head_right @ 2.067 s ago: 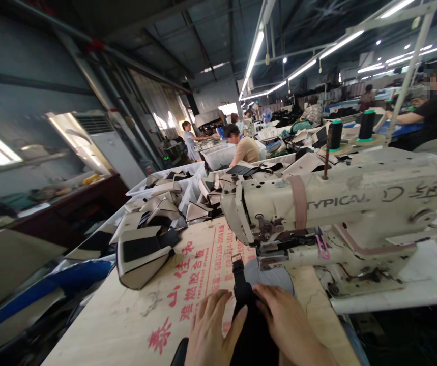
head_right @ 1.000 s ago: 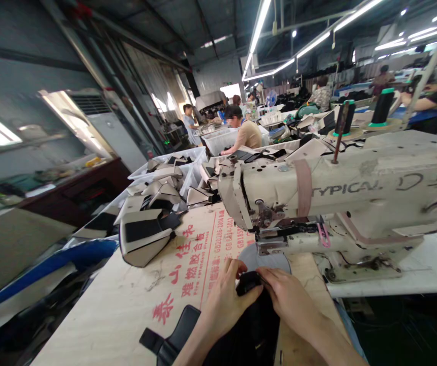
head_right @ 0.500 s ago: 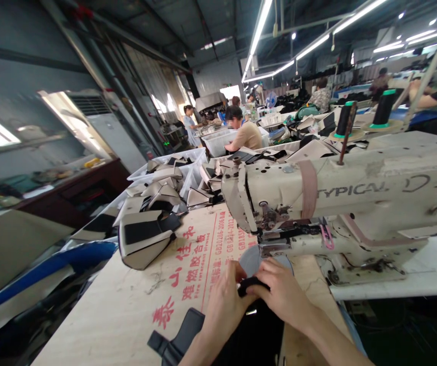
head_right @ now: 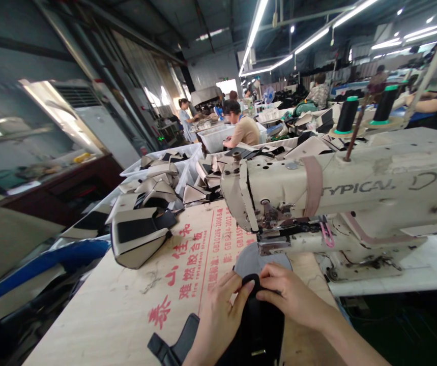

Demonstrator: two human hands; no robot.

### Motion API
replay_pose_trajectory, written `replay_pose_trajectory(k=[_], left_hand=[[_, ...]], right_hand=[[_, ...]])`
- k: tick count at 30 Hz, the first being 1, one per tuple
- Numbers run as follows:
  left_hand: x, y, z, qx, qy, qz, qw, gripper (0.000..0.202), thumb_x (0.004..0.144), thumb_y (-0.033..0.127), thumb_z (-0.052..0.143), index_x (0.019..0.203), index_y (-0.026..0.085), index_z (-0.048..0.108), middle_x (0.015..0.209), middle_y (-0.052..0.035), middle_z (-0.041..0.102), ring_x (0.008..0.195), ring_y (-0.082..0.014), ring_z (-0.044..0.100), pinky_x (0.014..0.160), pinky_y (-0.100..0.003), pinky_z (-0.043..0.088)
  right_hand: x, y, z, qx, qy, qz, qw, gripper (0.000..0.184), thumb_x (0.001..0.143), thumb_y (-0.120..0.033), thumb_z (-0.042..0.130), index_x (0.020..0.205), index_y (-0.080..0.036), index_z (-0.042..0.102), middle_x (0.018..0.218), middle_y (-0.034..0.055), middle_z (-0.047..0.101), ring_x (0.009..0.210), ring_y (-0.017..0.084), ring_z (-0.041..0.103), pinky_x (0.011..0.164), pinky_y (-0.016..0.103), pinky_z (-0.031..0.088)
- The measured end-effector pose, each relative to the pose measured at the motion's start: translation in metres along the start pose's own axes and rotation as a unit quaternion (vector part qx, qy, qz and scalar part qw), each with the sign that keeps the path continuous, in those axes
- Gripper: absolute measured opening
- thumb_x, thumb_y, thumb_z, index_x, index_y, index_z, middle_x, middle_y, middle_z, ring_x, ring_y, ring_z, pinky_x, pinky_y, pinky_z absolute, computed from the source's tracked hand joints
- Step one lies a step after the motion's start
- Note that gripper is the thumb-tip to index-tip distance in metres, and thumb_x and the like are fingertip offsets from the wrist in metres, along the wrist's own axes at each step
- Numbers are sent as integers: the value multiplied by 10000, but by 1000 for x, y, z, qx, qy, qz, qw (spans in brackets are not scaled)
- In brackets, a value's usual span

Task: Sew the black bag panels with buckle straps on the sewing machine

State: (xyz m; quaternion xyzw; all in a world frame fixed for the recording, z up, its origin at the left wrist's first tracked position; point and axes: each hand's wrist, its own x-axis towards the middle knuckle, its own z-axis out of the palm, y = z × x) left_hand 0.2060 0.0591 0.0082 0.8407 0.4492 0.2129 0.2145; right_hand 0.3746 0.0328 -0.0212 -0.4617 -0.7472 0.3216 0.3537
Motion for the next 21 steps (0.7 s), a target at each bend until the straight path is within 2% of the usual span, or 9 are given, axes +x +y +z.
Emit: replay_pose_trajectory(k=[3, 5, 8, 11, 13, 16, 21], left_hand=[[2, -3, 5, -7, 41, -15, 999, 214, 851, 283, 449, 664, 181, 457, 658, 14, 514, 633, -115, 506, 555, -211, 395], [1, -7, 8, -16, 76, -11, 997, 125, 837, 274, 480, 754, 181, 484, 654, 24, 513, 604, -105, 509, 558, -210, 419], [-2, -15, 8, 6, 87, 73, 993, 79, 848, 227, 472, 887, 196, 533, 716, 14, 561, 666, -114, 545, 614, -230, 458], [-6, -25, 5, 35, 44, 170, 984, 178, 872, 197, 425, 998, 210, 551, 842, -11, 600, 793, -132, 567, 690, -249, 490], [-7, -30, 2, 42, 8, 193, 980, 256, 885, 191, 392, 1117, 195, 500, 938, -34, 598, 892, -142, 557, 768, -265, 497], [-5, -31, -4, 42, -42, 181, 982, 288, 898, 186, 353, 1163, 195, 464, 994, -42, 581, 959, -149, 535, 831, -283, 484], [2, -23, -11, 45, -111, 142, 982, 234, 896, 173, 343, 1016, 226, 537, 1010, -26, 573, 948, -162, 519, 850, -310, 451]], right_hand=[[-2, 3, 0, -19, 12, 3, 1000, 304, 870, -373, 434, 695, -158, 559, 778, 10, 503, 773, 114, 478, 687, 240, 364], [-2, 5, 2, -28, 18, -1, 999, 312, 872, -373, 429, 686, -156, 554, 763, 10, 500, 765, 116, 476, 678, 244, 356], [-1, 7, 5, -18, 19, -6, 1000, 302, 872, -374, 431, 705, -157, 559, 769, 10, 504, 765, 115, 477, 681, 245, 355], [1, 8, 4, 0, 14, -3, 1000, 293, 871, -374, 434, 716, -158, 557, 781, 7, 511, 758, 108, 479, 679, 237, 360], [2, 8, 3, 3, 9, -2, 1000, 303, 876, -373, 424, 710, -158, 558, 784, 6, 513, 754, 105, 481, 677, 234, 361], [2, 8, 3, -7, 16, 1, 1000, 328, 876, -381, 419, 677, -157, 552, 761, 6, 507, 742, 107, 481, 669, 237, 361], [2, 9, 7, 15, 56, 33, 998, 297, 841, -393, 481, 672, -172, 586, 724, 3, 528, 716, 116, 500, 655, 242, 374]])
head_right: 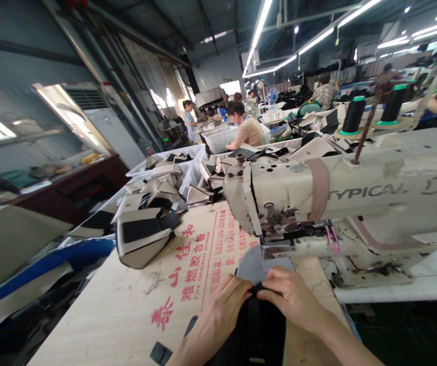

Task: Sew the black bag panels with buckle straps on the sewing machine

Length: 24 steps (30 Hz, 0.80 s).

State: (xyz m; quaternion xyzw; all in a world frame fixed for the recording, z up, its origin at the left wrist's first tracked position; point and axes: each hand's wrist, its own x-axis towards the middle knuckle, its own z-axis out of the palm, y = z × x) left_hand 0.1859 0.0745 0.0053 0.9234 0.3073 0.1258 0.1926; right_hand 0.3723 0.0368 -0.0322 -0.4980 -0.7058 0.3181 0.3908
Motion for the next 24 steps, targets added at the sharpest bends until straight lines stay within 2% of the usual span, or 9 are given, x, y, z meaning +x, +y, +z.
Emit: replay_pose_trajectory(k=[4, 6, 9, 13, 17, 20, 22, 24], left_hand=[[3, -2, -1, -22, 19, -14, 999, 211, 889, 157, 352, 966, 207, 542, 967, -34, 578, 931, -165, 508, 832, -307, 435], [4, -4, -1, -47, 30, -12, 998, 207, 887, 155, 349, 960, 195, 539, 960, -45, 576, 933, -165, 506, 822, -299, 433], [4, -8, -3, -93, 26, -13, 995, 206, 881, 149, 347, 948, 182, 539, 960, -54, 572, 928, -159, 508, 812, -287, 430], [7, -9, -7, -145, 7, -29, 989, 191, 880, 178, 364, 897, 175, 554, 914, -45, 567, 875, -143, 515, 783, -262, 428], [14, -10, -13, -168, -6, -29, 985, 176, 868, 178, 389, 868, 176, 565, 881, -30, 572, 856, -131, 527, 765, -238, 426], [14, -8, -18, -164, 3, -36, 986, 185, 864, 191, 393, 869, 178, 578, 864, -27, 579, 823, -129, 541, 744, -236, 434], [8, -5, -21, -154, 8, -39, 987, 202, 862, 205, 390, 903, 188, 587, 910, -34, 589, 858, -138, 546, 776, -248, 437], [-3, -1, -19, -129, 8, -55, 990, 234, 840, 196, 417, 1019, 211, 567, 1023, -43, 582, 954, -157, 534, 844, -276, 426]], right_hand=[[3, -2, 1, 9, 57, 53, 997, 222, 766, -409, 583, 774, -189, 612, 734, 4, 546, 697, 127, 511, 641, 242, 403], [5, -5, 1, -13, 38, 29, 999, 207, 807, -382, 538, 893, -201, 590, 837, 19, 555, 783, 139, 514, 709, 254, 414], [6, -6, 1, -58, -32, -35, 997, 206, 888, -309, 406, 1012, -225, 547, 998, 37, 537, 937, 158, 482, 838, 293, 387], [5, -4, 3, -105, -53, -38, 992, 211, 904, -277, 360, 935, -190, 550, 940, 47, 543, 907, 167, 481, 827, 316, 392], [8, -4, 5, -73, -33, -25, 996, 221, 905, -283, 356, 852, -186, 547, 906, 41, 552, 859, 154, 501, 789, 298, 409], [11, -6, 5, -50, -26, -32, 998, 217, 902, -288, 365, 858, -190, 553, 896, 37, 564, 842, 149, 513, 778, 291, 413], [11, -5, 6, -52, -13, -41, 998, 220, 901, -292, 369, 862, -190, 560, 886, 36, 570, 843, 150, 516, 775, 293, 412], [9, -2, 8, -64, 6, -46, 997, 239, 902, -302, 365, 849, -188, 568, 876, 40, 571, 842, 152, 518, 766, 293, 413]])
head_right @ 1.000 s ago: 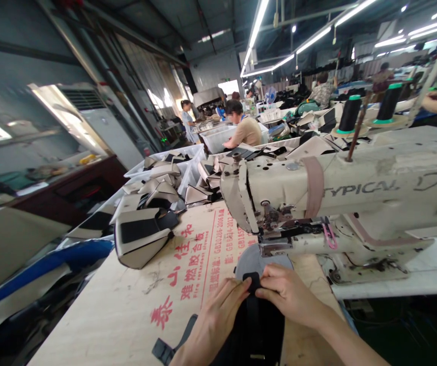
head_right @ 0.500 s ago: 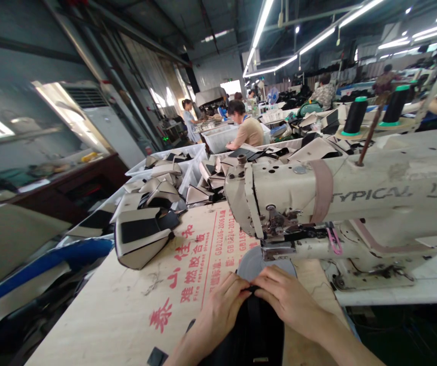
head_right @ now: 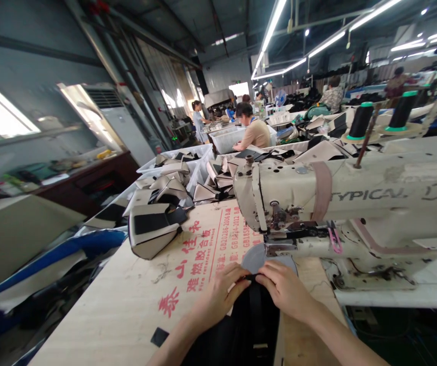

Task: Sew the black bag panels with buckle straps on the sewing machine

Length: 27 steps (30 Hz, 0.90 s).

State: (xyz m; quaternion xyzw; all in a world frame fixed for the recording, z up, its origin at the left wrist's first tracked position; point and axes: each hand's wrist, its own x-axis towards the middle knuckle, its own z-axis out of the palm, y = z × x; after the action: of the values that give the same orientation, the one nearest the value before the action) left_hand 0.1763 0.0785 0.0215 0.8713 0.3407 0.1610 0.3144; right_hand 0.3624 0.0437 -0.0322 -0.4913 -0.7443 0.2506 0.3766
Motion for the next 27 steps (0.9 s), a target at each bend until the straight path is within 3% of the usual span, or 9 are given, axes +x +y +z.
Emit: replay_pose_trajectory(k=[4, 6, 9, 11, 13, 16, 21, 24, 27], left_hand=[[-18, 0, 15, 81, 9, -65, 995, 576, 741, 95, 457, 1290, 243, 365, 1273, -61, 469, 1143, -212, 441, 960, -362, 358], [-14, -5, 17, 90, -18, -72, 993, 605, 691, 20, 406, 1259, 229, 419, 1248, -59, 507, 1120, -205, 471, 941, -344, 372], [7, -13, 0, 102, -143, -37, 984, 500, 606, -15, 401, 983, 227, 624, 957, -32, 667, 876, -187, 587, 757, -264, 441], [22, -19, -19, 123, -224, -6, 967, 336, 616, 17, 439, 788, 209, 655, 737, -11, 670, 685, -162, 576, 625, -226, 417], [31, -25, -33, 125, -259, 8, 958, 188, 685, 97, 473, 702, 187, 637, 606, 9, 615, 574, -130, 516, 545, -202, 366], [31, -37, -35, 76, -251, -13, 965, 225, 792, 300, 458, 680, 171, 606, 559, 36, 534, 534, -98, 442, 500, -182, 312], [26, -57, -13, -11, -162, -45, 986, 450, 827, 488, 363, 598, 147, 546, 544, 45, 457, 553, -92, 395, 536, -195, 317], [49, -62, -20, -31, -191, -44, 980, 475, 806, 522, 385, 559, 138, 516, 499, 58, 399, 501, -73, 340, 495, -190, 287], [94, -58, -39, -4, -245, -26, 969, 434, 765, 486, 483, 506, 139, 506, 451, 64, 379, 464, -63, 329, 468, -188, 267]], right_hand=[[-7, 2, 2, -31, 25, -19, 999, 265, 908, -304, 347, 881, -180, 579, 834, 49, 566, 810, 149, 516, 727, 288, 414], [-8, 1, 1, -43, 12, -41, 998, 258, 906, -296, 354, 887, -177, 582, 808, 46, 567, 786, 147, 512, 708, 285, 408], [-7, 0, -2, -42, -8, -56, 998, 258, 900, -300, 373, 848, -172, 591, 792, 45, 572, 768, 145, 511, 695, 279, 398], [-5, 1, -4, -28, 5, -36, 999, 265, 897, -308, 380, 829, -170, 595, 791, 44, 573, 767, 144, 514, 694, 273, 395], [-3, 3, -5, -7, 27, -7, 1000, 272, 894, -317, 383, 823, -168, 599, 798, 45, 577, 767, 143, 519, 697, 270, 395], [-2, 7, -7, 28, 45, 29, 998, 279, 885, -333, 392, 819, -167, 607, 797, 42, 588, 761, 144, 527, 706, 268, 397], [-4, 8, -4, 119, 18, 92, 988, 325, 861, -390, 415, 751, -158, 615, 731, 15, 597, 711, 137, 525, 673, 249, 387], [-5, 7, 11, 218, 50, 173, 959, 387, 823, -475, 443, 703, -145, 607, 669, -3, 579, 662, 135, 507, 606, 231, 374], [4, 8, 33, 370, 158, 258, 878, 403, 766, -526, 504, 712, -143, 617, 639, -13, 577, 633, 135, 505, 576, 225, 374]])
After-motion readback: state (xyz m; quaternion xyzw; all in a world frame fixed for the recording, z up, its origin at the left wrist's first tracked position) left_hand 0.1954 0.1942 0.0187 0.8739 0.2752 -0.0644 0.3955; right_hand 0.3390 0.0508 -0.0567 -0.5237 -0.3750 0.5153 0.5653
